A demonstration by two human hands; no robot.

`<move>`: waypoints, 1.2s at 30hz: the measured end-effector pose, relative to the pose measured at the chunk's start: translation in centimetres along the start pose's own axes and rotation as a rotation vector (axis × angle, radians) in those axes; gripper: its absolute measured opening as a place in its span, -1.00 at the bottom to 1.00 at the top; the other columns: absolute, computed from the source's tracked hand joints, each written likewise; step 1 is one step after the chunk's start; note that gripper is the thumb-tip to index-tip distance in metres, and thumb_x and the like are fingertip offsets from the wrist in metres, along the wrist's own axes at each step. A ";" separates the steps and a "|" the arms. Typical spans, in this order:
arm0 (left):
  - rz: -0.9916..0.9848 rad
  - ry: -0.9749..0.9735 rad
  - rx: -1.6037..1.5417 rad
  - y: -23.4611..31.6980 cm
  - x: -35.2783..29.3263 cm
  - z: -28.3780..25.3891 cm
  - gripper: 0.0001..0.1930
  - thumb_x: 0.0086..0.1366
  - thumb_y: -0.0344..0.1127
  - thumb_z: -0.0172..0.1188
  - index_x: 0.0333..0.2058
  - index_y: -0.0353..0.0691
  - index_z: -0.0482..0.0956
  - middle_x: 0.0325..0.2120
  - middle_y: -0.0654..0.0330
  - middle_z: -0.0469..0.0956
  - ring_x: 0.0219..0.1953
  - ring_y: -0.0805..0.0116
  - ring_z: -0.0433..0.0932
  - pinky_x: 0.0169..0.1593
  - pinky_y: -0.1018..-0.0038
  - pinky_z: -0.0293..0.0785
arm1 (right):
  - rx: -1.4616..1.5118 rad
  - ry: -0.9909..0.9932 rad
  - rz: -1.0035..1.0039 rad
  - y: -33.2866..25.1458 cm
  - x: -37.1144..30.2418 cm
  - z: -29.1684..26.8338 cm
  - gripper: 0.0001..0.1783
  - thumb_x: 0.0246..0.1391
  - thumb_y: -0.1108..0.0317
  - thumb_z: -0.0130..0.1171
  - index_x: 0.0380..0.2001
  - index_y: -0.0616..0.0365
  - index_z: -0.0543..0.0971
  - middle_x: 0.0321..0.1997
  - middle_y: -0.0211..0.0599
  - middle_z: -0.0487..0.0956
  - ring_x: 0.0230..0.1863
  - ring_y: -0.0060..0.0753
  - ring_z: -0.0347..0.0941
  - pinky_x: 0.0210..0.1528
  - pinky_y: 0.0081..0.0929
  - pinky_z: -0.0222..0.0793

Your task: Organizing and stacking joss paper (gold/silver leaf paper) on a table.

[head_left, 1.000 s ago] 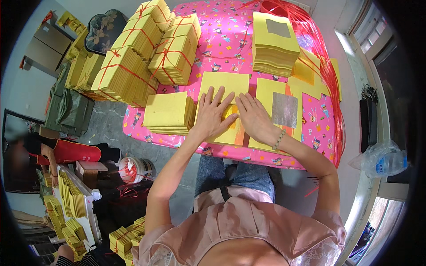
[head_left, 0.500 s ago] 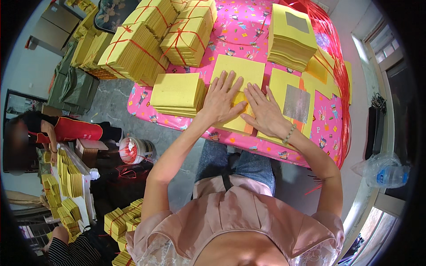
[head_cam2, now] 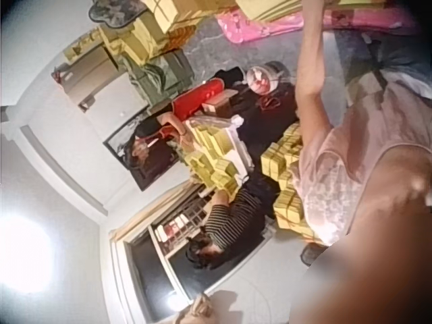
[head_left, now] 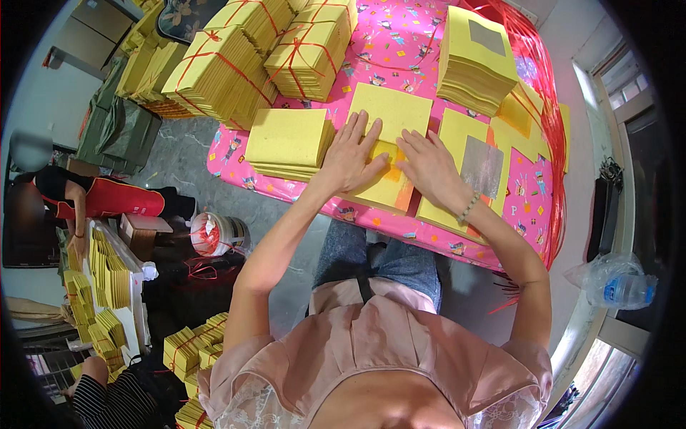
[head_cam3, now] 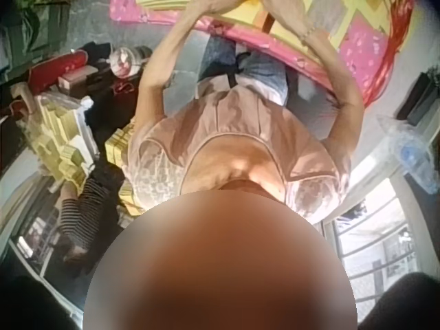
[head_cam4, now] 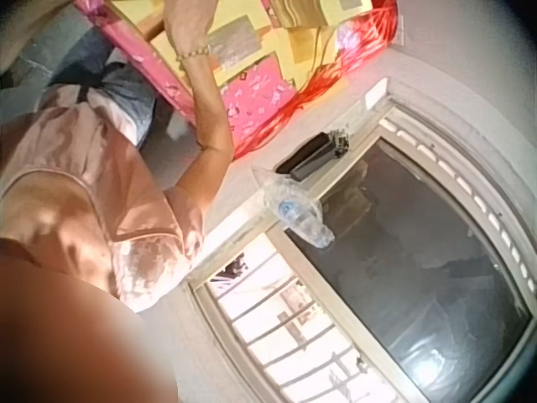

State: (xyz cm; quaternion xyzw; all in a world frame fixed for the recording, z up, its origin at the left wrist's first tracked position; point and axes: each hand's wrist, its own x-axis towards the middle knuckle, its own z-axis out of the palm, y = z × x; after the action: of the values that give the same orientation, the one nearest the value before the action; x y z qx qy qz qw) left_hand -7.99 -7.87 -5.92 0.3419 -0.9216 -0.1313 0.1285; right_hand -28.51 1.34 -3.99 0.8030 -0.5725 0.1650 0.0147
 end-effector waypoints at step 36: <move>-0.324 0.803 -1.292 0.2 -4.6 -8.4 -0.43 0.33 -0.52 0.14 0.28 -0.25 0.17 0.03 0.10 0.50 -0.10 0.31 0.64 -0.23 0.46 0.71 | 1.147 -0.003 0.317 -0.2 9.1 -2.9 -0.42 0.30 0.23 0.14 0.26 0.30 0.27 -0.02 -0.05 0.51 -0.12 -0.41 0.57 -0.13 -0.45 0.54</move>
State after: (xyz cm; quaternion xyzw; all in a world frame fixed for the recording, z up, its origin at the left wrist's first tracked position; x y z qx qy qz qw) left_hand -2.03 -6.00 1.29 0.3512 -0.4836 -0.5255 0.6055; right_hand -26.37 -6.34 1.32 0.5877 -0.5048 0.4471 -0.4471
